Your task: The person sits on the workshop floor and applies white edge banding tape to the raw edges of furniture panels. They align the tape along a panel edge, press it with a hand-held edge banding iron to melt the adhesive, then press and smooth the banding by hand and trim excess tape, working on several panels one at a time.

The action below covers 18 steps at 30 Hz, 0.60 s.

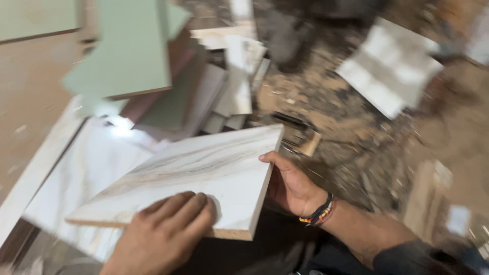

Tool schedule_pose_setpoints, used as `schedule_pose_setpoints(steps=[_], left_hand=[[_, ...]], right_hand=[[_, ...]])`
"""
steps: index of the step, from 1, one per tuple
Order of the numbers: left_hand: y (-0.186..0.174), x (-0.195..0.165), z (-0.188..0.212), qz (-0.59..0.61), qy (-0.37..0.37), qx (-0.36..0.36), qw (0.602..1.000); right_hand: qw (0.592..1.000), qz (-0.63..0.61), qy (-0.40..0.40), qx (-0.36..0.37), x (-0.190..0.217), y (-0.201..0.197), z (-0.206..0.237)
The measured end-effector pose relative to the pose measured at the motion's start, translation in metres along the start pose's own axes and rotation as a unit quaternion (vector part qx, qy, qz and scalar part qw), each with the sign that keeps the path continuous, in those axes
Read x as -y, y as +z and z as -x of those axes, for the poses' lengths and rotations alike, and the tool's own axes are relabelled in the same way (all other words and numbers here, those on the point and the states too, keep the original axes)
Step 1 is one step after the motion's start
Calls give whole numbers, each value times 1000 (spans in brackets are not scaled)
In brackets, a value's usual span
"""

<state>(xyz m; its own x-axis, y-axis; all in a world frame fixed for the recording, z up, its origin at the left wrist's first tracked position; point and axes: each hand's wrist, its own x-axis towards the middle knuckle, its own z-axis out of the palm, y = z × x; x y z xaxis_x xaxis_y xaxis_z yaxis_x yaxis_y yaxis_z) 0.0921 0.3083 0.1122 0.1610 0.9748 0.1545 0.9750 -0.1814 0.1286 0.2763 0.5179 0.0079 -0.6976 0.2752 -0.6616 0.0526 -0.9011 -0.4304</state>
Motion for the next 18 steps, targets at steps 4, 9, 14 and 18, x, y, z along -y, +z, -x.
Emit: schedule_pose_setpoints(steps=[4,9,14,18], left_hand=[[31,-31,-52,-45,76,31,996],[68,-30,-56,-70,53,-50,995],[93,51,16,-96,-138,128,977],[130,128,93,-37,-287,184,939]], right_hand=[[994,-47,-73,-65,30,-51,42],[961,-69,-218,-154,63,-128,72],[886,-214,-346,-222,93,-231,10],[846,-288,-413,-174,132,-313,-67]])
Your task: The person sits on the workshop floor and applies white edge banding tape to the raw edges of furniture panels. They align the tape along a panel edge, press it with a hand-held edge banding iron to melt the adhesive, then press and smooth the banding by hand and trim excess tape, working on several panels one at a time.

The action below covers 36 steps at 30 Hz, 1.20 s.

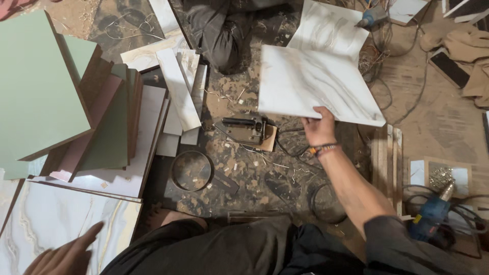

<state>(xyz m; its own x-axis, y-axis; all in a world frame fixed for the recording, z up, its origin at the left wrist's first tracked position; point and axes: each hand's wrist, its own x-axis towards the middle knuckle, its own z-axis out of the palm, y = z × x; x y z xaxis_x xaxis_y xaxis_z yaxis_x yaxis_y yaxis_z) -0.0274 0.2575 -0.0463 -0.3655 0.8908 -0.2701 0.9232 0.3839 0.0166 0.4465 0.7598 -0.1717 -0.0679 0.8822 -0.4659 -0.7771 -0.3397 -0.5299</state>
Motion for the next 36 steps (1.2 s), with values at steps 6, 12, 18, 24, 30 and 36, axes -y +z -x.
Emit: schedule_pose_setpoints(steps=[6,12,18,24,30,36], left_hand=[[93,70,-20,203,-134,191,951],[102,87,-22,331,-165,221,902],[76,83,17,221,-241,147,933],[49,72,82,197,-294,69,933],[131,48,156,312,-369,-48,875],[233,-14,184,402,-440,-212,775]], right_hand=[[996,-65,30,-52,-19,-29,-87],[993,-41,76,-78,5,-13,-133],[897,418,56,-135,7,-23,-145],[907,418,-28,51,-103,-53,-51],[797,484,80,352,-218,-3,65],[539,599,108,582,-369,59,165]])
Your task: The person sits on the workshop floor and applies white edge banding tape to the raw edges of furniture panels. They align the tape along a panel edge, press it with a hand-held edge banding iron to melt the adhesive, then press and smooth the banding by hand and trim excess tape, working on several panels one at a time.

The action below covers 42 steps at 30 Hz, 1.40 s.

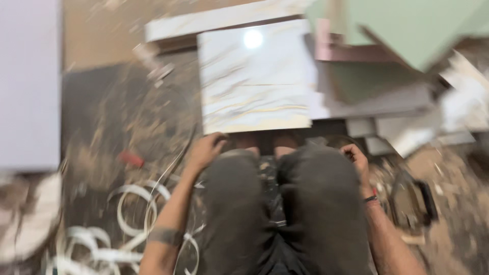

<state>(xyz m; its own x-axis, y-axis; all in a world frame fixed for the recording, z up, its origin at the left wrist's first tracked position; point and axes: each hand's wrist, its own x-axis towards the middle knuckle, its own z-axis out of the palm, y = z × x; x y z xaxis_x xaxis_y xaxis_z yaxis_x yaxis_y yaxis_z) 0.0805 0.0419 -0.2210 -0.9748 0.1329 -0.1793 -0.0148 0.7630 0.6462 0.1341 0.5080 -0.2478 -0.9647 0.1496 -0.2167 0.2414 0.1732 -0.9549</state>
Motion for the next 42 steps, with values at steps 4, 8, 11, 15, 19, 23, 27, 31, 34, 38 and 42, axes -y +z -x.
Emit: schedule_pose_setpoints(steps=[4,8,11,15,19,23,27,31,34,38,42], left_hand=[[5,35,28,44,-109,-141,983],[0,75,9,31,-180,-233,955],[-1,102,-17,-33,-213,-233,948],[2,116,-51,-119,-229,-242,935],[4,116,-72,-183,-273,-214,920],[-3,111,-69,-253,-310,-105,910],[-3,109,-48,-229,-241,-49,942],[20,112,-7,-301,-108,-104,942],[41,111,25,-297,-133,-55,944],[27,96,39,-153,-228,-107,956],[-58,61,19,17,-140,-272,952]], right_hand=[[980,160,-22,116,37,83,-67],[904,349,-159,190,62,133,-107],[857,387,-248,231,70,160,-133],[757,446,-414,237,71,191,-152],[685,571,-401,209,59,210,-152],[669,602,-386,203,44,207,-151],[637,608,-431,201,36,199,-149],[667,584,-412,211,64,191,-130],[701,529,-394,272,121,165,-107],[759,443,-406,251,225,106,-88],[784,421,-428,159,302,73,-96]])
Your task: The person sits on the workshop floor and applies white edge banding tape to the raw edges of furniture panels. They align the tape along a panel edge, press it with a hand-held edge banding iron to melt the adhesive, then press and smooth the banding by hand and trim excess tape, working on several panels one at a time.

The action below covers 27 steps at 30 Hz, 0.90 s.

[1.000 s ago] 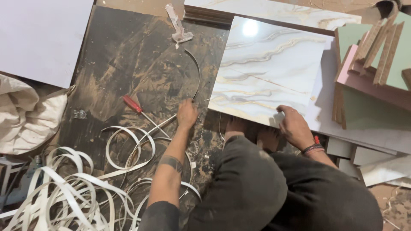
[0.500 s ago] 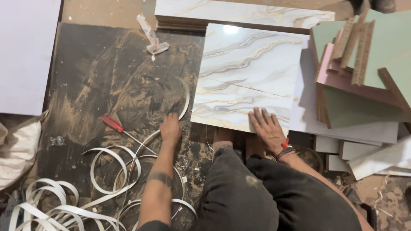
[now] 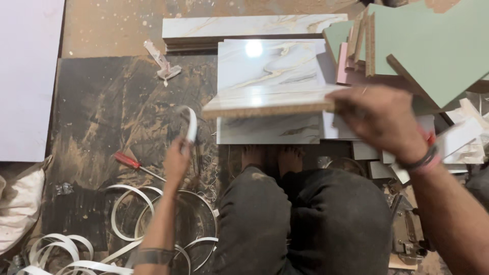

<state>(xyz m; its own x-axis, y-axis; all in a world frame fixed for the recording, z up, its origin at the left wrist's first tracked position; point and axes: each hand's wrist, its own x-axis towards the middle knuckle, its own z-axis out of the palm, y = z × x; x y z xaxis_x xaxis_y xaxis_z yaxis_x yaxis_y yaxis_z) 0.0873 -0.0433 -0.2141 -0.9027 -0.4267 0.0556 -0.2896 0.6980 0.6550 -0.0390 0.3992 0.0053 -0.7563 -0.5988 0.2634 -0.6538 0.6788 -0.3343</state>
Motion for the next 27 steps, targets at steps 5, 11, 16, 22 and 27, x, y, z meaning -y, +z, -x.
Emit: schedule_pose_setpoints(steps=[5,11,16,22,27], left_hand=[[-134,-116,-56,245,136,23,960],[-189,-251,-47,330,363,219,843],[-140,-297,-58,8,482,105,870],[-129,-273,-60,-152,479,80,861],[-132,-268,-66,-185,495,55,847]], right_hand=[[1000,-13,4,-11,-2,-31,-9],[999,-36,14,-24,-1,-35,-24],[990,-132,-9,-50,2,-41,-33],[976,-200,10,-88,-2,-43,-22],[963,-253,30,-89,-25,-55,-9]])
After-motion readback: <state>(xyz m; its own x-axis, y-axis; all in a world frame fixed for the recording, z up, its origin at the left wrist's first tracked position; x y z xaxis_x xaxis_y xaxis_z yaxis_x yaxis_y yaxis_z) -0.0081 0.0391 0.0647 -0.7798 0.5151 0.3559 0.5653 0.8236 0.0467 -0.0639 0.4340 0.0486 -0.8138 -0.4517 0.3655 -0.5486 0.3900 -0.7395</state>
